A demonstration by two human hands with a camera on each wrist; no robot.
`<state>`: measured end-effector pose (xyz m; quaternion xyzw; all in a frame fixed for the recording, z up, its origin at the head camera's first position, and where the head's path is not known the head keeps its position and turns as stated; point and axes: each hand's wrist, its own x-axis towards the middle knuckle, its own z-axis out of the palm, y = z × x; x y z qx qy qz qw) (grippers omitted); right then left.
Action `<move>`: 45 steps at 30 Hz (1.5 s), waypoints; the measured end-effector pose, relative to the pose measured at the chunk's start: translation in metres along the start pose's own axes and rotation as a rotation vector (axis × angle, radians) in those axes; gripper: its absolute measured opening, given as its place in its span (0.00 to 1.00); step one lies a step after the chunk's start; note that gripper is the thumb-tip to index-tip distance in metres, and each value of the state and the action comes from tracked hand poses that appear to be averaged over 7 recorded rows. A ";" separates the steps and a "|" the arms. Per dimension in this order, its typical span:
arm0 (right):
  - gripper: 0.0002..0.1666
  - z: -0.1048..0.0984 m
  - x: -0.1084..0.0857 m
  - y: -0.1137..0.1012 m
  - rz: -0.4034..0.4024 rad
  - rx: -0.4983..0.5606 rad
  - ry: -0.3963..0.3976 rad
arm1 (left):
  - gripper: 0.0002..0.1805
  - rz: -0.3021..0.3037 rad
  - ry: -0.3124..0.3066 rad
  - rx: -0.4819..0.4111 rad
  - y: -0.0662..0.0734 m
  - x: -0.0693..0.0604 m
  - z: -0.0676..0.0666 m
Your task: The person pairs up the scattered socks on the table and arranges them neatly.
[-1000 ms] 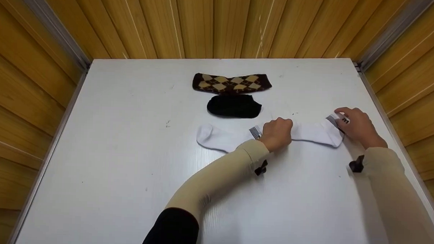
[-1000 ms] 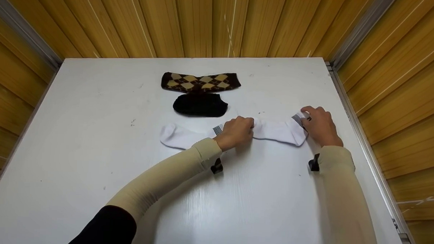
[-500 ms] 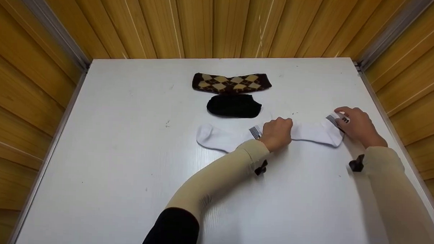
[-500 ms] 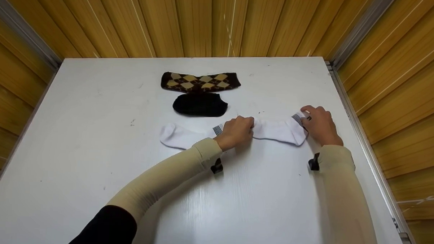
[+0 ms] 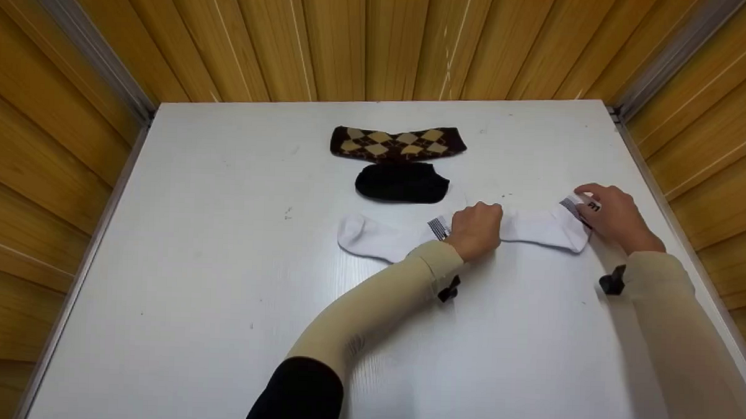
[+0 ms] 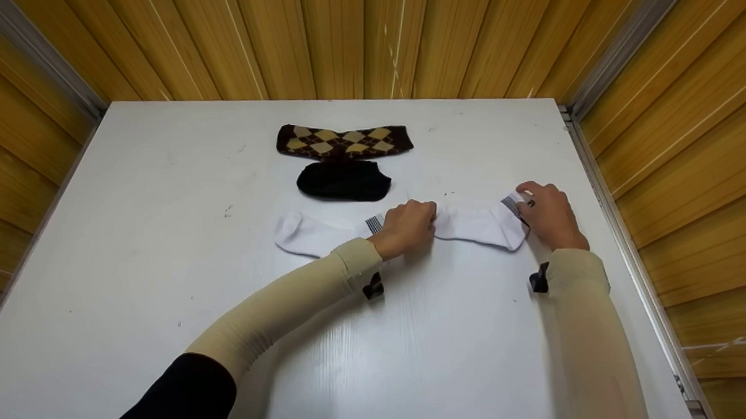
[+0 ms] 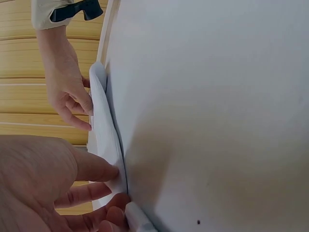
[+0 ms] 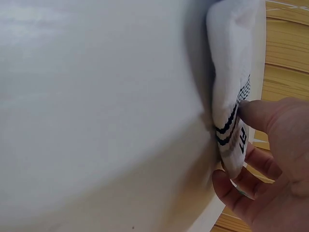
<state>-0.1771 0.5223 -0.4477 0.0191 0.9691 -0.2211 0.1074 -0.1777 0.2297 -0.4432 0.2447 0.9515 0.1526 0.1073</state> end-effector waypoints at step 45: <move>0.14 -0.016 -0.009 -0.001 -0.058 0.015 0.056 | 0.07 -0.023 0.032 0.043 0.000 -0.002 0.000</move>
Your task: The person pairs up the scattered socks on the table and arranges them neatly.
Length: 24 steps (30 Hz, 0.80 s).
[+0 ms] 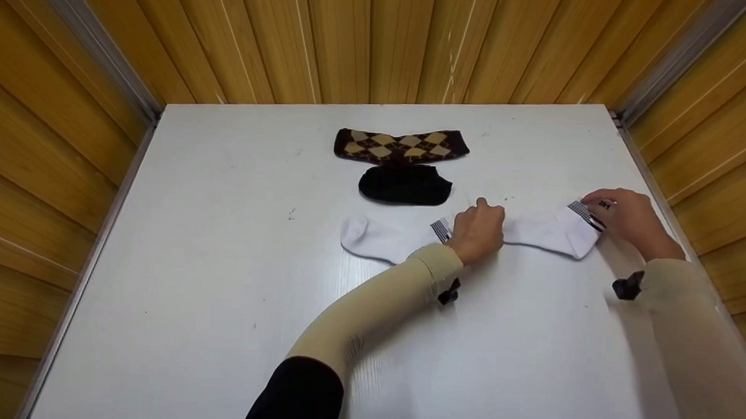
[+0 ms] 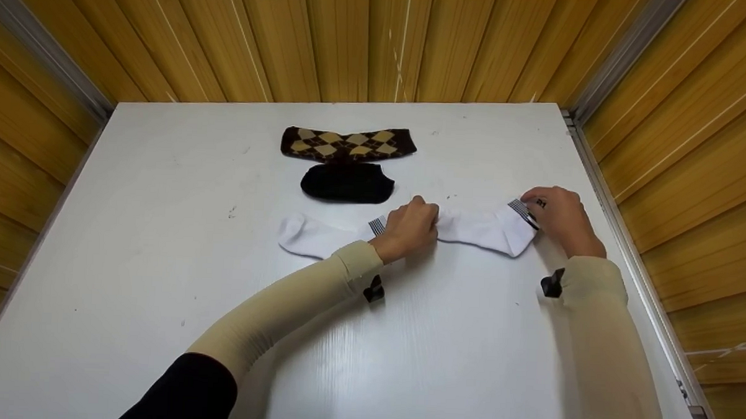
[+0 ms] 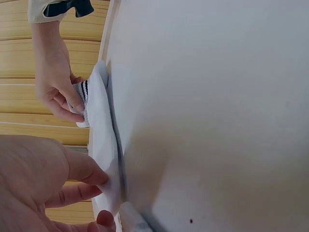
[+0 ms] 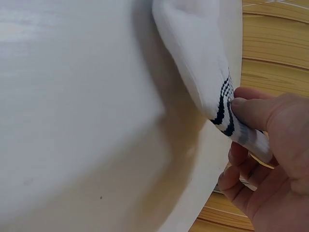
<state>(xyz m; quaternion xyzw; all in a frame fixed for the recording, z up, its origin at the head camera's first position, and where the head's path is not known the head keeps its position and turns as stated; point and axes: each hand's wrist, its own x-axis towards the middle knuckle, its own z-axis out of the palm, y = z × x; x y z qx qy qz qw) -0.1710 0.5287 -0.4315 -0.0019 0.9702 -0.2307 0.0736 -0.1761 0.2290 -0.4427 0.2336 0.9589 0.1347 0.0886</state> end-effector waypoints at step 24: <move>0.13 -0.013 -0.004 -0.012 0.021 -0.015 0.031 | 0.08 -0.018 -0.018 -0.022 -0.004 -0.002 -0.010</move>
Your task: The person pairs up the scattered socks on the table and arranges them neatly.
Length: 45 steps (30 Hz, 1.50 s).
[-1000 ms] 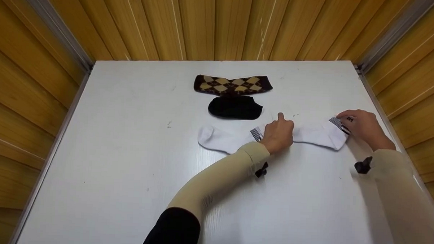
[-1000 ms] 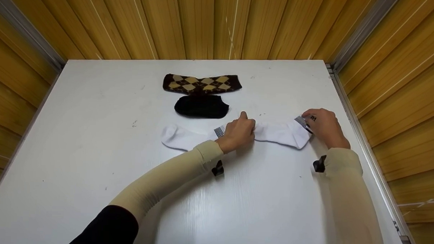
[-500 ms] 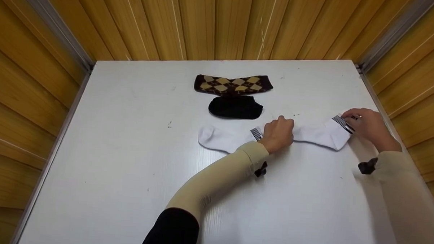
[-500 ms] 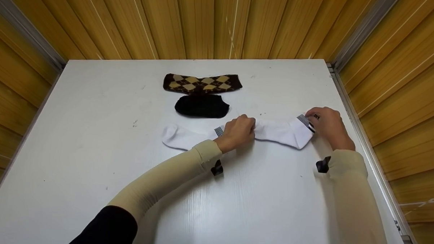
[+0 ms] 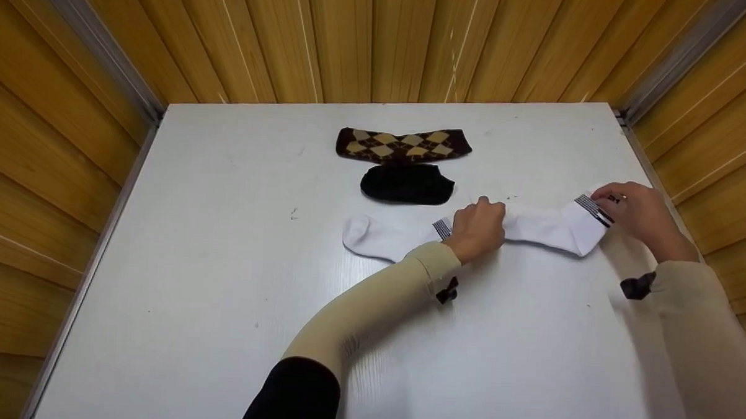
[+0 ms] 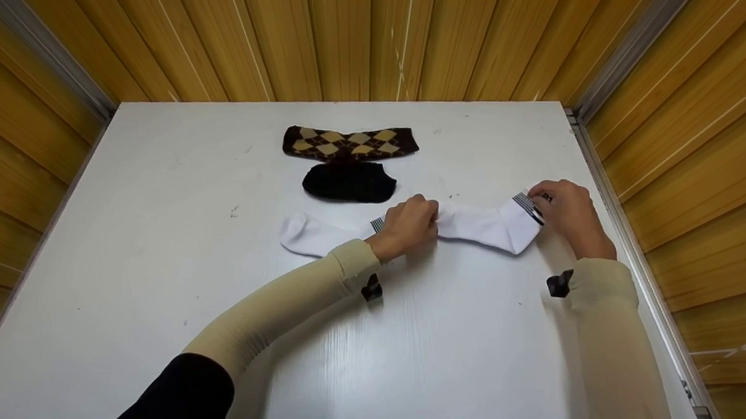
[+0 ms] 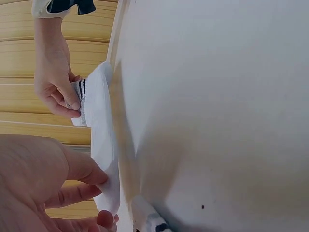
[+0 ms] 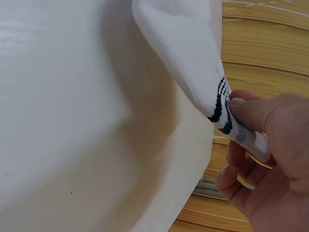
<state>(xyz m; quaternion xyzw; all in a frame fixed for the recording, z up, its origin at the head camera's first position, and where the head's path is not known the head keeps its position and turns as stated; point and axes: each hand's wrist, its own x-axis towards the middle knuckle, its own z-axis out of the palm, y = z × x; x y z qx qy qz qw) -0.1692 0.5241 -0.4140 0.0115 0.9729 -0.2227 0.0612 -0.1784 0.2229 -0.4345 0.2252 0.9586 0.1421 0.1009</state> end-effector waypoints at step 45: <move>0.07 -0.009 -0.011 -0.024 -0.223 -0.006 0.241 | 0.10 0.010 0.046 -0.037 -0.013 -0.013 -0.021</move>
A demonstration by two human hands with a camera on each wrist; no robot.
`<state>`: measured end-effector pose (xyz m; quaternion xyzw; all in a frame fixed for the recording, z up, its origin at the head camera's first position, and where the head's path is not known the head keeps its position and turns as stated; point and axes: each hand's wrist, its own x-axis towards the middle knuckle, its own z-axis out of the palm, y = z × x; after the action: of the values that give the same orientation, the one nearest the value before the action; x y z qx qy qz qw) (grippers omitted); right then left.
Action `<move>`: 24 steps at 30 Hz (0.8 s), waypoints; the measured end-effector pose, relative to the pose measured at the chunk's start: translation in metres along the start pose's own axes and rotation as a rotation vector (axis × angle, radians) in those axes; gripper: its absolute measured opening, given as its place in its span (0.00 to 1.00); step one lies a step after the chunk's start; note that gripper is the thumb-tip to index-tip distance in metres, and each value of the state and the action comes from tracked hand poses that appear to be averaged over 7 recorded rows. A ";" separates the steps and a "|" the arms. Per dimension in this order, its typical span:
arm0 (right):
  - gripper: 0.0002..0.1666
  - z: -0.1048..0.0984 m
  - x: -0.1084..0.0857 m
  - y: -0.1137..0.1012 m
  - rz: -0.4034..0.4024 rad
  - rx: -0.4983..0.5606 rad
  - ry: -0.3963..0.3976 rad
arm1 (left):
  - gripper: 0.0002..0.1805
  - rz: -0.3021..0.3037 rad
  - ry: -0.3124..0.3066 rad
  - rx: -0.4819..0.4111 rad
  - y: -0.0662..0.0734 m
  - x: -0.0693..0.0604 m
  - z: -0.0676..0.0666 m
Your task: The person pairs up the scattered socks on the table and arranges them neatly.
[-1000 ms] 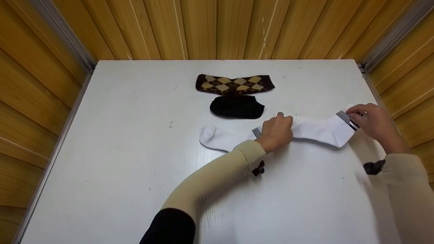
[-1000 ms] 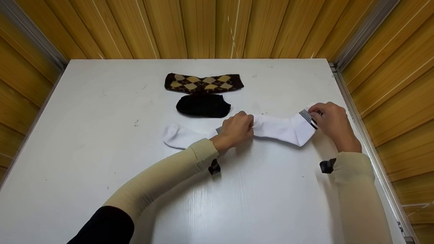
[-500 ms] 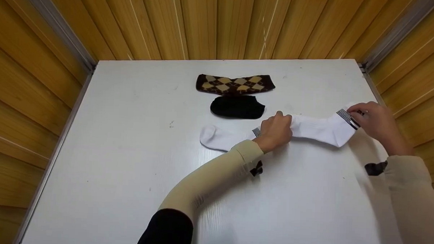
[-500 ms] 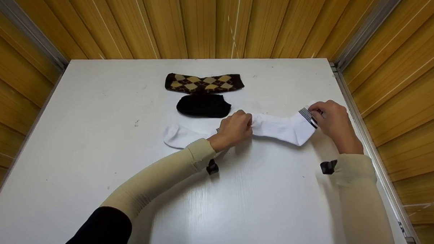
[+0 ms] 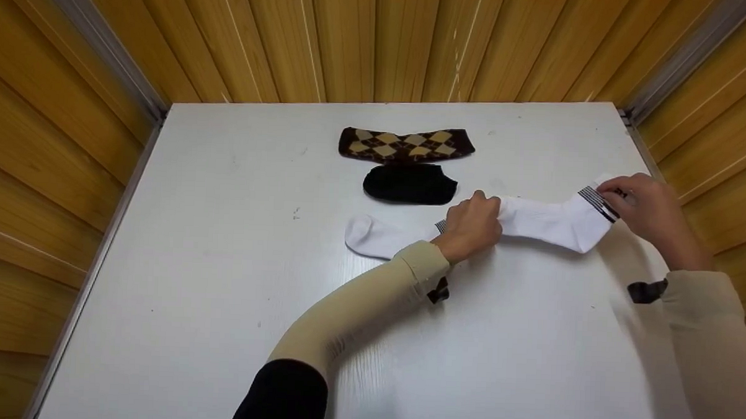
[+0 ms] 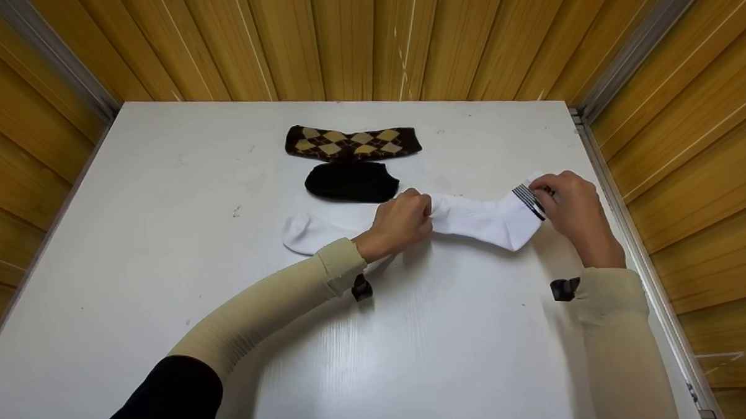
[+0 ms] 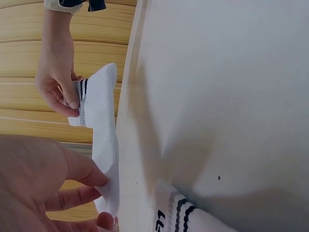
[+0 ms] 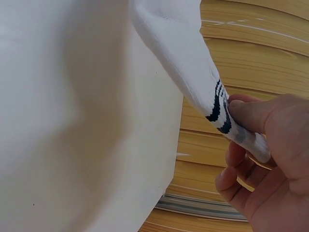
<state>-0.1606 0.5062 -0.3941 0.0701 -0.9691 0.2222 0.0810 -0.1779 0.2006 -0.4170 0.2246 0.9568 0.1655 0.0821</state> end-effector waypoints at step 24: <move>0.08 0.007 -0.006 -0.014 -0.086 -0.021 0.064 | 0.05 0.031 0.040 -0.004 -0.015 -0.013 -0.013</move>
<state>-0.1529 0.4913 -0.3952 0.1039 -0.9643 0.2106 0.1220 -0.1758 0.1782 -0.4089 0.2358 0.9543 0.1730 0.0610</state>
